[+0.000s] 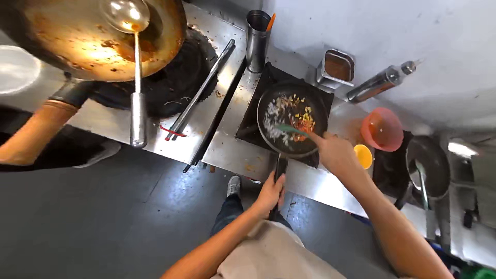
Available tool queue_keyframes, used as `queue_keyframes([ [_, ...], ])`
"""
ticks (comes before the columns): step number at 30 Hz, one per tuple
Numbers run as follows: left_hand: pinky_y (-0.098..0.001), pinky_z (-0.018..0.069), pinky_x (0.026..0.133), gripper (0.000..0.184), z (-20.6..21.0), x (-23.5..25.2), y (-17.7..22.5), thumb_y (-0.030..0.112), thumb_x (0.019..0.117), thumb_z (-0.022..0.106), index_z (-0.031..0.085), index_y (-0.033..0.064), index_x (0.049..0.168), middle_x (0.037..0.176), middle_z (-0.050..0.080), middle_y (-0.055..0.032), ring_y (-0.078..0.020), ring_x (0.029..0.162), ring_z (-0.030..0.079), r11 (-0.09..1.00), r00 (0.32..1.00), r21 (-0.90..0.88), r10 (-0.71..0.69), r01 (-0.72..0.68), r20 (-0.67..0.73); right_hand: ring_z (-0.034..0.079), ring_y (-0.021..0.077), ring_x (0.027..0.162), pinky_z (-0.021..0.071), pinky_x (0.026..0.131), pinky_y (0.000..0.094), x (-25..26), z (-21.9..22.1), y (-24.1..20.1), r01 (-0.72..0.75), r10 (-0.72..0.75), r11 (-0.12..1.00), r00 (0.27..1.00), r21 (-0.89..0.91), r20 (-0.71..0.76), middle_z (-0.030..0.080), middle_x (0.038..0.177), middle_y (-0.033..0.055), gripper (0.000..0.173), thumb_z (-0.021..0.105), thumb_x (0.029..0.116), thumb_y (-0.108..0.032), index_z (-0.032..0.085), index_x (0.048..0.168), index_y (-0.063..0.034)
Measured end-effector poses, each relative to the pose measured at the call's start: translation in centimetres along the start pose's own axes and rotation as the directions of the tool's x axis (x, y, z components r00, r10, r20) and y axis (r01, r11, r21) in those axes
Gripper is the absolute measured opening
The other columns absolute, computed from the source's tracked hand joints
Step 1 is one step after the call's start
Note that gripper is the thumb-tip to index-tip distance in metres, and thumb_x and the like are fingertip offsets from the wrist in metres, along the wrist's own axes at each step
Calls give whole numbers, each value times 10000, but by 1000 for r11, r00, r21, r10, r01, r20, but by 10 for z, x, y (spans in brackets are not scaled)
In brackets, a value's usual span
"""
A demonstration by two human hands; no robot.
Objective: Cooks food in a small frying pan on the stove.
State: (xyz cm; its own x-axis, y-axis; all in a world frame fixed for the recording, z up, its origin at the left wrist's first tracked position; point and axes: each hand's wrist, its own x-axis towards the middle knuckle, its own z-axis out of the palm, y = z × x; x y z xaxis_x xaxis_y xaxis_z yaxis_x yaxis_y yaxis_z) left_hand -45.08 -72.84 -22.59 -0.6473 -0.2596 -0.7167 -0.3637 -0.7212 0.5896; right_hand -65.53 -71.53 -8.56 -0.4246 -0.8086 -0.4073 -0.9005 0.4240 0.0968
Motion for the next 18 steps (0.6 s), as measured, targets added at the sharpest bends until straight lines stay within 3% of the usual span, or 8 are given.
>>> queue_keyframes([
  [4, -268, 514, 487, 342, 18, 1, -4, 297, 1123, 405, 435, 19, 1321, 705, 519, -22, -108, 487, 516, 1000, 1000, -13, -10, 10, -26, 692, 466, 941, 566, 734, 603, 13, -9, 35, -32, 37, 998, 997, -59, 73, 659, 1171, 272, 435, 578, 1021, -99, 585, 1452, -163],
  [8, -266, 509, 522, 379, 37, 40, 11, 357, 1122, 388, 424, 80, 1378, 755, 527, -49, -128, 533, 531, 997, 998, -64, 43, -46, -42, 700, 454, 932, 567, 732, 605, 25, 3, 60, 44, -44, 999, 999, -1, -25, 680, 1157, 252, 437, 514, 1050, -102, 588, 1465, -212],
  [10, -307, 577, 641, 412, 31, 36, 9, 363, 1132, 335, 432, 82, 1417, 915, 636, -84, -158, 687, 648, 989, 994, -106, 104, -107, -40, 698, 448, 938, 557, 763, 641, 3, 5, 94, 104, -94, 992, 986, 70, -137, 708, 1078, 229, 365, 551, 1066, -167, 637, 1419, -205],
  [12, -391, 569, 877, 477, 8, 26, -13, 334, 1137, 253, 454, 59, 1470, 1160, 685, -130, -211, 976, 692, 962, 972, -149, 215, -228, -96, 712, 427, 957, 547, 832, 669, -26, 18, 132, 144, -82, 964, 961, 225, -264, 737, 1065, 217, 337, 557, 1068, -165, 669, 1385, -143],
  [13, -396, 574, 896, 459, -5, 23, -34, 293, 1134, 258, 518, 21, 1396, 1134, 692, -124, -209, 985, 696, 941, 943, -160, 267, -299, -198, 716, 379, 912, 560, 813, 634, -38, 31, 147, 154, -47, 934, 947, 323, -317, 740, 1047, 195, 337, 550, 1065, -170, 671, 1374, -114],
  [15, -407, 588, 888, 356, -35, 36, -84, 183, 1126, 339, 570, -45, 1273, 1095, 691, -162, -232, 975, 702, 919, 850, -186, 226, -348, -476, 653, 214, 725, 558, 654, 450, -57, 65, 156, 124, 87, 812, 941, 571, -328, 712, 968, 125, 400, 531, 1028, -196, 621, 1387, -45],
  [17, -487, 501, 1027, 411, -65, 75, -137, 191, 1125, 356, 436, -52, 1447, 1378, 561, -252, -323, 1221, 599, 940, 767, -215, 70, -264, -638, 619, 131, 594, 541, 508, 318, -66, 95, 137, 41, 147, 639, 974, 768, -174, 702, 944, 85, 444, 518, 983, -158, 526, 1389, 21],
  [18, -524, 449, 1086, 455, -74, 100, -159, 228, 1125, 371, 390, -34, 1497, 1466, 495, -263, -353, 1314, 532, 945, 728, -216, 32, -244, -685, 605, 118, 566, 526, 482, 301, -66, 107, 126, 17, 145, 615, 980, 788, -134, 706, 925, 72, 434, 512, 977, -153, 520, 1368, 35],
])
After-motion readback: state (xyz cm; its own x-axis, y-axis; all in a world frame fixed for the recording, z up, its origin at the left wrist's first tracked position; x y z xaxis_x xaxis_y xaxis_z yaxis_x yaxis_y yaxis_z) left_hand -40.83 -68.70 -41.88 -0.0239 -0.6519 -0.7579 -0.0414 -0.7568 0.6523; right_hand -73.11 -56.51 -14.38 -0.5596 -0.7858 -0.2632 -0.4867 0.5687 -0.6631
